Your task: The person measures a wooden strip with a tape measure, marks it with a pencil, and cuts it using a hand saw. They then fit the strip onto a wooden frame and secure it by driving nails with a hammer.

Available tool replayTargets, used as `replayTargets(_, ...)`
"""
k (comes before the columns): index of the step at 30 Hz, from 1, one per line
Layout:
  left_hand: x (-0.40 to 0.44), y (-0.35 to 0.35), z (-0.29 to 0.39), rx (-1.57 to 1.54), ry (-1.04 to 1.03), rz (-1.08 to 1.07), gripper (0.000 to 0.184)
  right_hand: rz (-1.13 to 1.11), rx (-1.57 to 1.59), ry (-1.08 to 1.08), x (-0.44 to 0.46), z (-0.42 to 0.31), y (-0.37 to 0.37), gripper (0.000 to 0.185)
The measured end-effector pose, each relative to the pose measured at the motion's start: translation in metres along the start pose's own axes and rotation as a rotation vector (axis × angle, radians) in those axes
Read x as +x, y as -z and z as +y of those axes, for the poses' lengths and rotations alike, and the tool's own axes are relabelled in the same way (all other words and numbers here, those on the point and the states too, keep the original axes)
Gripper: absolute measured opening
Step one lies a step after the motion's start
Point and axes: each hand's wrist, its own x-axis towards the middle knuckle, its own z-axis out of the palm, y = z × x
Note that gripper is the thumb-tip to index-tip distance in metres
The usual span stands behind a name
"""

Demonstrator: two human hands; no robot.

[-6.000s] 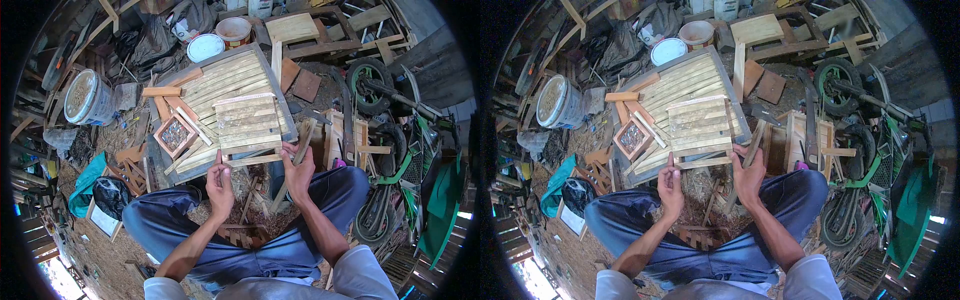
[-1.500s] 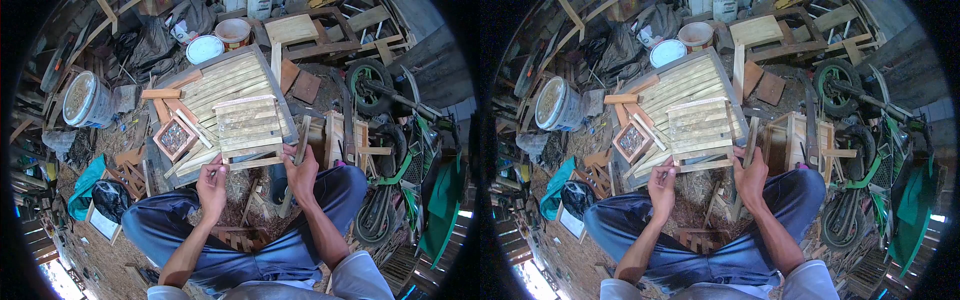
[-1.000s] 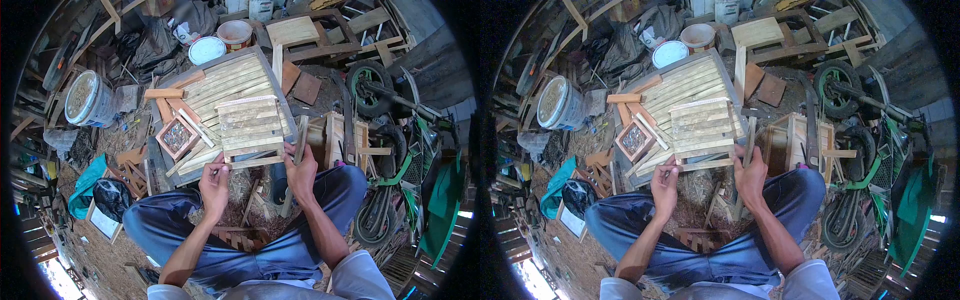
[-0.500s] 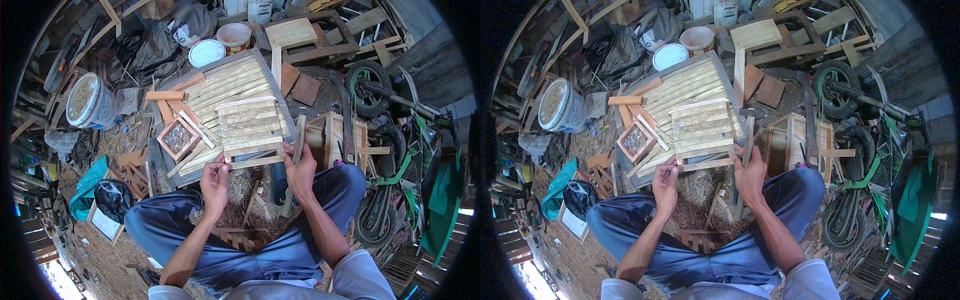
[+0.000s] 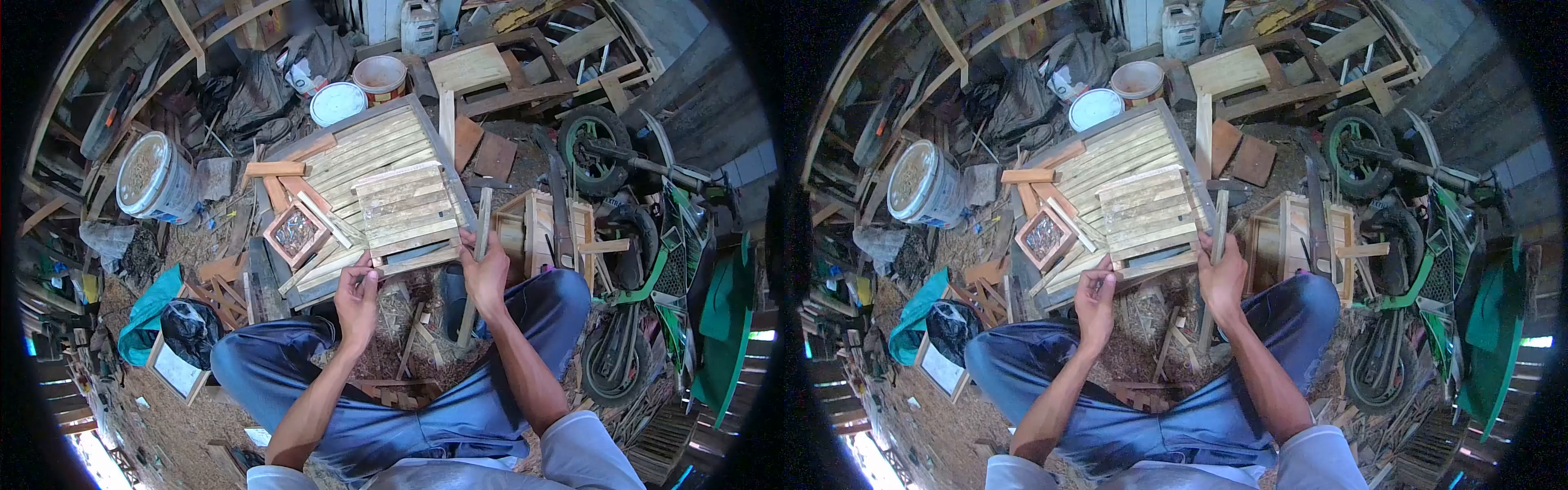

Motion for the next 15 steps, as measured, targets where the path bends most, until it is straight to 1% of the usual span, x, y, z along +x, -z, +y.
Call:
replayTargets(2, 0.001, 0.0, 0.0, 0.024, -0.011, 0.022, 0.012, 0.007, 0.017, 0.017, -0.001, -0.002, 0.002, 0.02)
replayTargets(5, 0.003, 0.002, 0.007, 0.169, -0.109, 0.137, 0.012, 0.034, 0.052, 0.063, 0.0, 0.011, 0.0, 0.02)
replayTargets(6, 0.006, -0.004, 0.02, 0.229, -0.182, 0.198, 0.012, 0.041, 0.064, 0.064, 0.001, 0.016, 0.0, 0.02)
replayTargets(9, 0.024, -0.016, 0.041, 0.346, -0.176, 0.048, 0.011, 0.068, 0.104, 0.081, 0.003, 0.018, -0.001, 0.02)
replayTargets(10, 0.03, -0.027, 0.048, 0.357, -0.264, -0.012, 0.013, 0.075, 0.087, 0.102, 0.003, 0.019, 0.0, 0.02)
replayTargets(11, 0.036, -0.038, 0.054, 0.366, -0.295, -0.119, 0.013, 0.083, 0.065, 0.119, 0.004, 0.021, 0.003, 0.02)
replayTargets(13, 0.051, -0.061, 0.052, 0.407, -0.349, -0.251, 0.011, 0.097, 0.115, 0.113, 0.003, 0.019, 0.004, 0.022)
replayTargets(15, 0.063, -0.078, 0.043, 0.38, -0.276, -0.312, 0.01, 0.11, 0.108, 0.101, 0.004, 0.022, 0.001, 0.022)
